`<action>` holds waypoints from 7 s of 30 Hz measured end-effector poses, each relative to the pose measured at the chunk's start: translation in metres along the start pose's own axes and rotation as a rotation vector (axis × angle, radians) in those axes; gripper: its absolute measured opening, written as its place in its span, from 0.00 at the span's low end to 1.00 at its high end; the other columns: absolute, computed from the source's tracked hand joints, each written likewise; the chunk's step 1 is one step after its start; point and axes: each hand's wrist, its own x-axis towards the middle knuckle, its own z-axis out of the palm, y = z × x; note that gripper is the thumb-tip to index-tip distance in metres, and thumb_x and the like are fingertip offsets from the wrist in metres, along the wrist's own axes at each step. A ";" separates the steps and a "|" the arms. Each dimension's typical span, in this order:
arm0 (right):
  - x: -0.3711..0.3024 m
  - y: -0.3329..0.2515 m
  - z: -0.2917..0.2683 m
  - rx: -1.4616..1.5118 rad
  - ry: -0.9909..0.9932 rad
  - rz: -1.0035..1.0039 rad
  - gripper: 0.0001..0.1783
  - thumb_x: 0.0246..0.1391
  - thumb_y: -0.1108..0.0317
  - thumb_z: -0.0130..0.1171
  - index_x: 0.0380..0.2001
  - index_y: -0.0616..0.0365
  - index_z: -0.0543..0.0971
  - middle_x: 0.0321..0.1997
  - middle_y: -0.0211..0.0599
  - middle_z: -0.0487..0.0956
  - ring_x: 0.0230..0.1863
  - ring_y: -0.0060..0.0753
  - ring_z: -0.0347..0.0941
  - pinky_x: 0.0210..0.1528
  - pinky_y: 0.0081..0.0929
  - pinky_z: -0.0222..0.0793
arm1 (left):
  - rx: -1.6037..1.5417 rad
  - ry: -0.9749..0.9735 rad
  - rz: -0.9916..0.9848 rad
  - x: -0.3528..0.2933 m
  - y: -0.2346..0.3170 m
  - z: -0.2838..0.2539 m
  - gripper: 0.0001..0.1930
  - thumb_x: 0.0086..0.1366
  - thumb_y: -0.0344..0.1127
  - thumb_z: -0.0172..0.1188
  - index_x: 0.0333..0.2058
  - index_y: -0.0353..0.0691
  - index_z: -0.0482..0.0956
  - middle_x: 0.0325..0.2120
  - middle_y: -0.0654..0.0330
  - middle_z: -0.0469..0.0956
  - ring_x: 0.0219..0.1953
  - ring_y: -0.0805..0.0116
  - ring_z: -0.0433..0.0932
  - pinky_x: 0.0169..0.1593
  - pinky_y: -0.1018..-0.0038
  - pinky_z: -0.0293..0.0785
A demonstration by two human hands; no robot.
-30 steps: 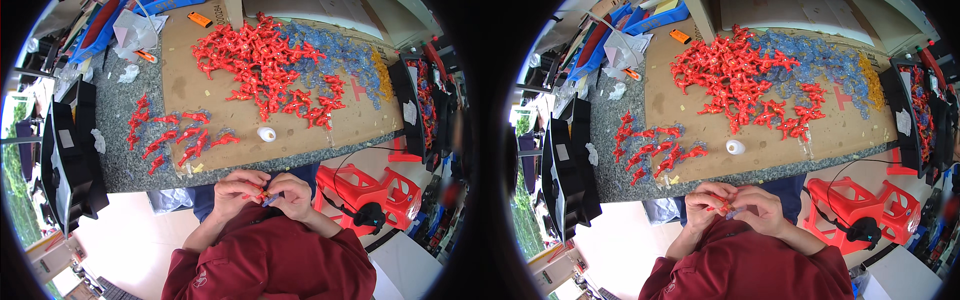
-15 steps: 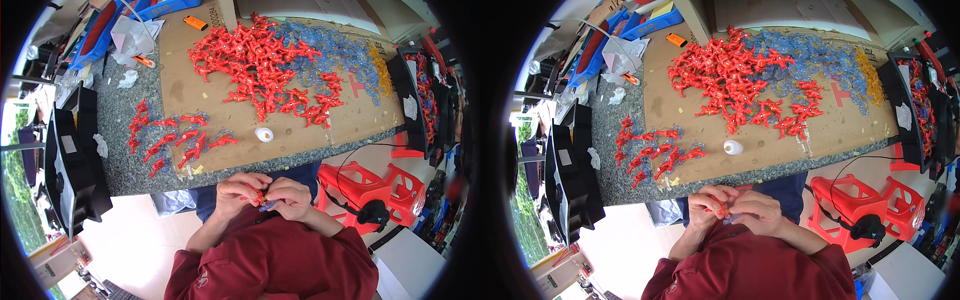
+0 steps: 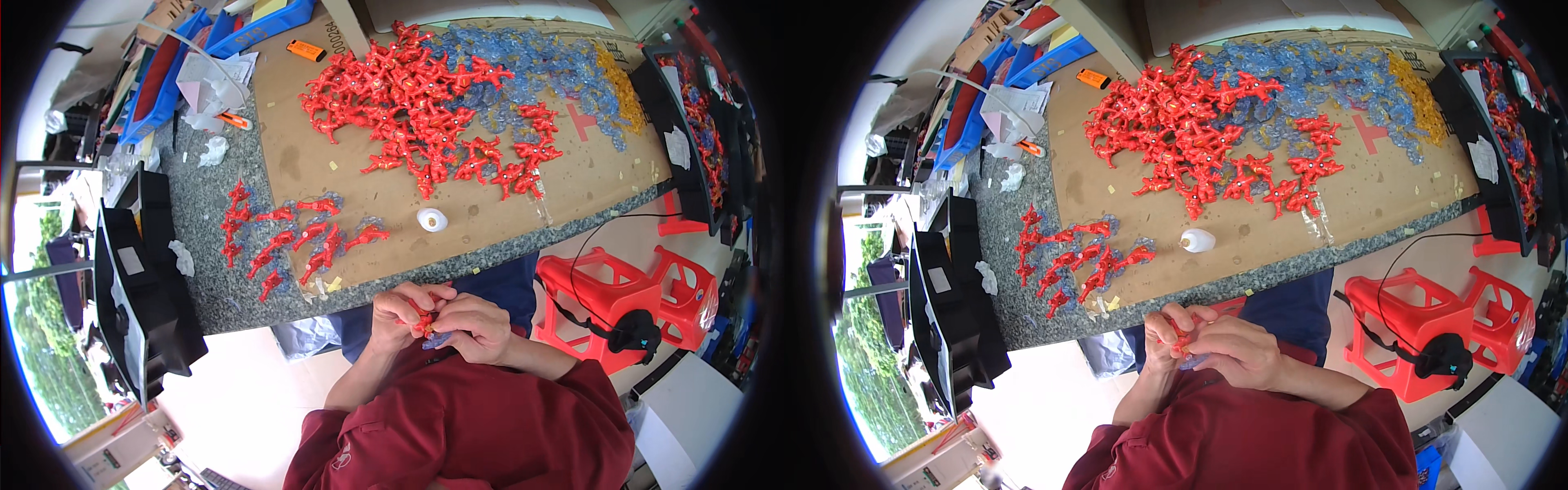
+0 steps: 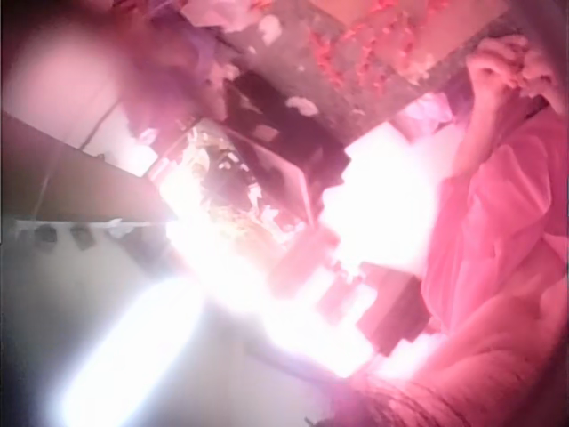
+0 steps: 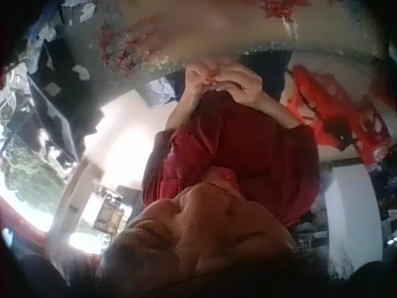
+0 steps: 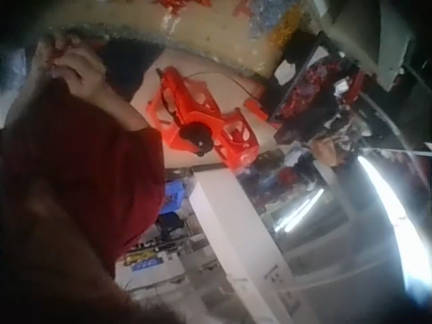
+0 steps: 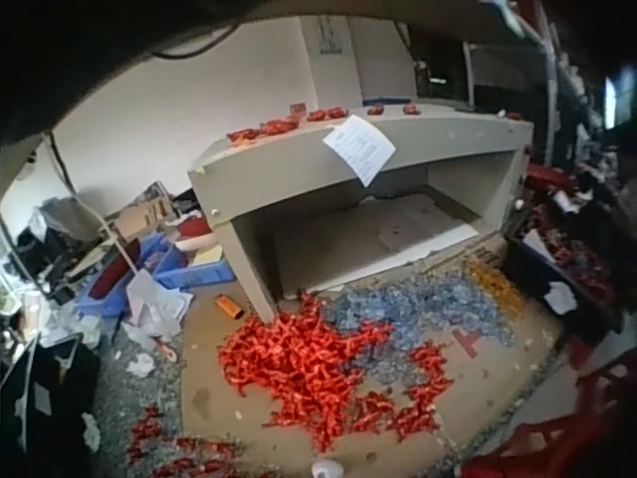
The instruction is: The person glues small red plastic toy figurine parts together using a glue bottle.
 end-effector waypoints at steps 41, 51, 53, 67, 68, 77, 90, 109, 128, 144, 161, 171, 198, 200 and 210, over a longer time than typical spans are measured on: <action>0.013 0.010 -0.001 0.043 -0.095 0.054 0.18 0.32 0.78 0.68 0.33 0.66 0.77 0.33 0.44 0.78 0.30 0.39 0.75 0.32 0.28 0.71 | 1.162 0.021 0.149 0.007 0.073 0.023 0.11 0.40 0.18 0.64 0.26 0.37 0.81 0.29 0.58 0.77 0.35 0.59 0.77 0.36 0.68 0.76; 0.055 0.019 -0.011 -0.519 0.109 0.108 0.25 0.33 0.75 0.69 0.40 0.62 0.75 0.39 0.40 0.74 0.32 0.29 0.70 0.30 0.21 0.67 | 2.224 0.168 0.467 0.022 0.077 0.010 0.16 0.39 0.22 0.65 0.32 0.39 0.78 0.29 0.59 0.77 0.27 0.62 0.73 0.30 0.71 0.71; 0.057 0.019 -0.008 -0.462 0.199 0.168 0.22 0.35 0.75 0.68 0.38 0.62 0.75 0.36 0.40 0.75 0.29 0.29 0.71 0.27 0.21 0.66 | 2.207 0.177 0.452 0.023 0.076 0.010 0.16 0.39 0.22 0.66 0.32 0.39 0.78 0.29 0.59 0.77 0.26 0.62 0.73 0.30 0.71 0.71; 0.048 0.023 0.012 -0.837 -0.161 0.166 0.16 0.47 0.69 0.59 0.42 0.59 0.74 0.17 0.35 0.75 0.14 0.33 0.71 0.16 0.26 0.64 | 0.561 0.596 -0.054 -0.020 0.061 0.013 0.16 0.57 0.38 0.61 0.38 0.34 0.70 0.28 0.54 0.75 0.27 0.70 0.73 0.30 0.79 0.67; 0.046 0.024 0.013 -0.839 -0.166 0.164 0.16 0.47 0.69 0.59 0.42 0.59 0.74 0.17 0.35 0.75 0.14 0.33 0.71 0.16 0.26 0.64 | 0.557 0.598 -0.050 -0.019 0.059 0.014 0.16 0.57 0.38 0.61 0.38 0.34 0.70 0.28 0.54 0.75 0.27 0.70 0.73 0.30 0.79 0.67; 0.045 0.016 0.018 -0.826 -0.201 0.237 0.17 0.47 0.65 0.60 0.40 0.58 0.72 0.15 0.35 0.74 0.14 0.35 0.72 0.16 0.29 0.64 | 0.303 0.548 -0.029 -0.020 0.054 0.015 0.12 0.58 0.32 0.59 0.39 0.34 0.71 0.35 0.51 0.76 0.34 0.69 0.74 0.40 0.75 0.70; 0.042 -0.003 0.012 -0.166 -0.182 0.533 0.15 0.45 0.72 0.63 0.36 0.61 0.70 0.24 0.33 0.77 0.21 0.19 0.74 0.22 0.17 0.68 | 0.250 0.575 -0.003 -0.015 0.044 0.022 0.12 0.62 0.38 0.55 0.40 0.38 0.70 0.34 0.59 0.73 0.44 0.64 0.72 0.52 0.66 0.68; 0.034 -0.004 0.009 -0.238 -0.117 0.254 0.17 0.44 0.75 0.61 0.40 0.60 0.73 0.34 0.38 0.78 0.25 0.23 0.76 0.27 0.20 0.72 | 0.073 0.471 -0.062 -0.016 0.039 0.017 0.10 0.63 0.34 0.52 0.41 0.37 0.70 0.38 0.59 0.73 0.46 0.62 0.72 0.49 0.66 0.70; 0.030 -0.006 -0.002 0.499 -0.109 0.714 0.16 0.52 0.77 0.55 0.45 0.65 0.73 0.44 0.40 0.76 0.43 0.30 0.75 0.39 0.22 0.74 | 0.140 0.421 -0.045 -0.017 0.038 0.018 0.13 0.59 0.36 0.58 0.40 0.42 0.69 0.35 0.59 0.72 0.42 0.65 0.71 0.45 0.70 0.71; 0.014 0.003 0.000 0.290 -0.095 0.392 0.14 0.40 0.84 0.62 0.35 0.69 0.77 0.49 0.50 0.72 0.45 0.33 0.73 0.47 0.26 0.71 | 0.633 0.420 0.147 -0.017 0.034 0.020 0.14 0.50 0.32 0.67 0.34 0.39 0.72 0.33 0.57 0.73 0.38 0.65 0.70 0.43 0.71 0.67; 0.003 0.019 0.016 0.486 0.041 0.378 0.24 0.41 0.86 0.61 0.45 0.68 0.70 0.51 0.43 0.66 0.48 0.35 0.70 0.44 0.27 0.73 | 0.790 0.457 0.170 -0.016 0.034 0.028 0.14 0.49 0.21 0.64 0.35 0.35 0.71 0.34 0.58 0.71 0.35 0.72 0.72 0.40 0.77 0.71; 0.001 0.020 0.013 0.548 0.049 0.373 0.25 0.40 0.86 0.61 0.46 0.68 0.69 0.50 0.41 0.64 0.49 0.35 0.69 0.46 0.30 0.72 | 0.844 0.444 0.206 -0.012 0.033 0.028 0.14 0.45 0.21 0.67 0.31 0.36 0.75 0.31 0.58 0.74 0.34 0.72 0.73 0.36 0.78 0.72; 0.012 0.005 0.000 0.176 -0.156 0.284 0.20 0.36 0.76 0.68 0.37 0.64 0.77 0.35 0.41 0.78 0.33 0.28 0.74 0.33 0.22 0.70 | 0.789 0.204 0.211 -0.012 0.038 0.015 0.13 0.45 0.22 0.67 0.31 0.37 0.77 0.31 0.59 0.77 0.35 0.66 0.74 0.36 0.75 0.70; 0.012 0.002 0.001 0.256 -0.097 0.353 0.18 0.36 0.76 0.67 0.36 0.64 0.77 0.34 0.41 0.78 0.34 0.29 0.74 0.34 0.23 0.70 | 0.819 0.169 0.237 -0.011 0.039 0.014 0.13 0.44 0.22 0.67 0.31 0.37 0.77 0.31 0.58 0.78 0.36 0.64 0.74 0.38 0.74 0.71; 0.016 -0.012 0.002 -0.024 -0.131 0.186 0.16 0.33 0.76 0.68 0.31 0.63 0.79 0.32 0.40 0.78 0.33 0.35 0.76 0.35 0.26 0.71 | 0.638 0.130 0.259 -0.014 0.027 0.007 0.08 0.46 0.26 0.66 0.28 0.35 0.79 0.33 0.53 0.78 0.45 0.47 0.74 0.45 0.59 0.74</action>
